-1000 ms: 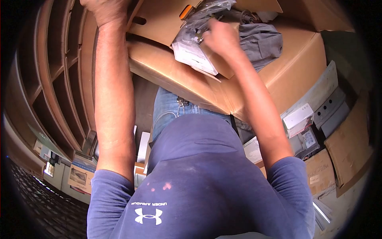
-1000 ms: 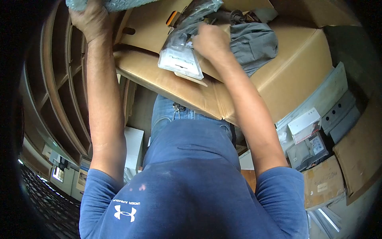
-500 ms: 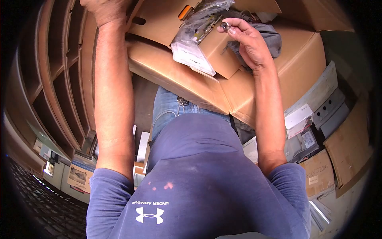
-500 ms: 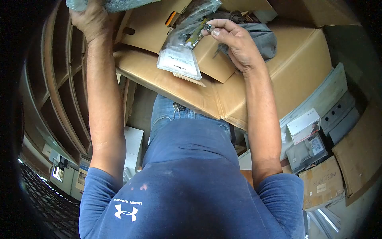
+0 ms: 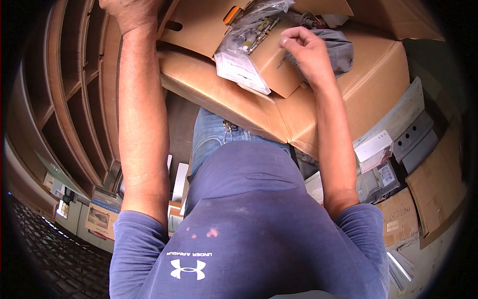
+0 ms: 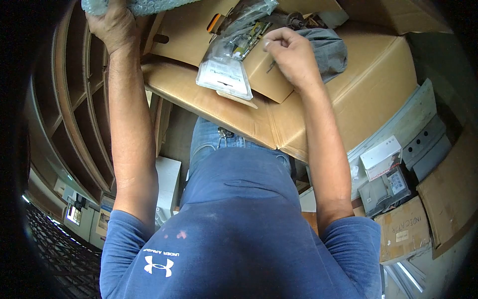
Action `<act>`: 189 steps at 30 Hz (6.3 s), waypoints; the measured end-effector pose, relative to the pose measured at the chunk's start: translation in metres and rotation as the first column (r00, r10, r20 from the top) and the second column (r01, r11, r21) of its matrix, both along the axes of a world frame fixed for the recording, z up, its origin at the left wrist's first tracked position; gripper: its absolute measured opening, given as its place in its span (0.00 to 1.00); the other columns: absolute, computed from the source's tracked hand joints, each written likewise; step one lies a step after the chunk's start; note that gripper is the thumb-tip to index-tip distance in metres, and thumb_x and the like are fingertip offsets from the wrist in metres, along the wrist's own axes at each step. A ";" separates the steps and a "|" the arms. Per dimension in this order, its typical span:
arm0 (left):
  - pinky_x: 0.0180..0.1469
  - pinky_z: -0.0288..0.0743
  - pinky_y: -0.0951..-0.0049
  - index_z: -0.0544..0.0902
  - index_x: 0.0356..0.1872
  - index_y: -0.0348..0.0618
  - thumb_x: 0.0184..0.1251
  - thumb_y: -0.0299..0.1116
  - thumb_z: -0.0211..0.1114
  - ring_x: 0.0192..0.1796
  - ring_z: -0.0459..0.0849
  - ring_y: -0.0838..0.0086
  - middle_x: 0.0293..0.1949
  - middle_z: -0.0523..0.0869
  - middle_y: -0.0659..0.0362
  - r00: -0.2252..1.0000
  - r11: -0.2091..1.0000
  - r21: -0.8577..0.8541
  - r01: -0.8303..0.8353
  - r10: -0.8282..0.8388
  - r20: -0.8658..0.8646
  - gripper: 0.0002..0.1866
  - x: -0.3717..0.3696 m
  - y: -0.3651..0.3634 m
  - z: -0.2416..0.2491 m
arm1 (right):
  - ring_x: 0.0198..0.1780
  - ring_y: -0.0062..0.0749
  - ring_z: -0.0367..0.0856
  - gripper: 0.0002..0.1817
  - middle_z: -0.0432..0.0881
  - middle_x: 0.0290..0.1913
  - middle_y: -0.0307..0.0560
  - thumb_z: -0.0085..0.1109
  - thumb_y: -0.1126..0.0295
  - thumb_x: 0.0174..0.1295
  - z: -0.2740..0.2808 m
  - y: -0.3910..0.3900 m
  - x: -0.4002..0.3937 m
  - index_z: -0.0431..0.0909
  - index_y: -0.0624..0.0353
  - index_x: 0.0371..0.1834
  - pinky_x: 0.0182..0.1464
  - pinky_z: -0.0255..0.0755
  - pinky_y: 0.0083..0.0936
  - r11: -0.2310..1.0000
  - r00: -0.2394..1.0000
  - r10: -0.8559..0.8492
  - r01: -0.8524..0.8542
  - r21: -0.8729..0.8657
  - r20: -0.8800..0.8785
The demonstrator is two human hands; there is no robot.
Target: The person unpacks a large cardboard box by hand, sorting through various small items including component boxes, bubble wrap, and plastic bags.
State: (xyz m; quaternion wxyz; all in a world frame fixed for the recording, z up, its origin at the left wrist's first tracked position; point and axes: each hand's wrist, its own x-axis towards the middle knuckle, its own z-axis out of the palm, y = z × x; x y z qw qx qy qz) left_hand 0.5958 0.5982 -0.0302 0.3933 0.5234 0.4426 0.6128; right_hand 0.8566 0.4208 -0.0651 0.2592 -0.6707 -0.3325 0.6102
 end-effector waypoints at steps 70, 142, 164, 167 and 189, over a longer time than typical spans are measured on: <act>0.59 0.74 0.71 0.75 0.62 0.34 0.63 0.23 0.69 0.53 0.80 0.70 0.54 0.82 0.55 0.999 0.999 -0.038 -0.038 0.037 -0.006 0.25 0.000 0.001 -0.005 | 0.36 0.57 0.85 0.19 0.83 0.29 0.61 0.51 0.59 0.71 0.096 -0.005 -0.080 0.82 0.63 0.34 0.42 0.80 0.48 0.542 0.487 0.794 -0.838 -0.060 0.364; 0.64 0.71 0.68 0.71 0.67 0.34 0.65 0.22 0.64 0.59 0.78 0.67 0.61 0.78 0.52 0.995 0.999 -0.030 -0.045 0.042 -0.091 0.28 0.009 -0.002 0.003 | 0.49 0.56 0.84 0.25 0.85 0.46 0.61 0.52 0.85 0.47 0.093 -0.061 -0.043 0.84 0.63 0.51 0.55 0.77 0.44 0.841 0.840 0.439 -0.510 0.184 0.319; 0.70 0.71 0.55 0.68 0.69 0.39 0.57 0.29 0.72 0.62 0.80 0.58 0.60 0.78 0.50 0.988 0.998 -0.020 0.056 -0.058 -0.145 0.37 0.005 0.002 0.007 | 0.42 0.49 0.88 0.28 0.77 0.61 0.64 0.65 0.61 0.59 0.022 0.008 -0.049 0.77 0.69 0.58 0.42 0.86 0.37 0.753 0.688 0.173 -0.554 0.356 0.705; 0.71 0.69 0.54 0.67 0.69 0.40 0.56 0.29 0.73 0.63 0.79 0.58 0.60 0.78 0.50 0.995 0.998 -0.024 0.061 -0.062 -0.083 0.38 0.003 0.004 0.002 | 0.48 0.49 0.87 0.26 0.72 0.64 0.65 0.70 0.67 0.55 -0.013 0.037 -0.056 0.75 0.63 0.56 0.40 0.84 0.41 0.765 0.484 0.220 -0.624 0.158 0.847; 0.70 0.72 0.53 0.66 0.69 0.38 0.57 0.29 0.74 0.63 0.78 0.58 0.59 0.76 0.49 1.000 0.992 -0.127 -0.004 0.000 -0.030 0.38 0.014 -0.009 0.010 | 0.40 0.56 0.87 0.17 0.76 0.55 0.66 0.58 0.80 0.52 -0.025 0.009 -0.082 0.82 0.71 0.47 0.44 0.84 0.43 0.748 0.603 0.498 -0.662 0.043 0.623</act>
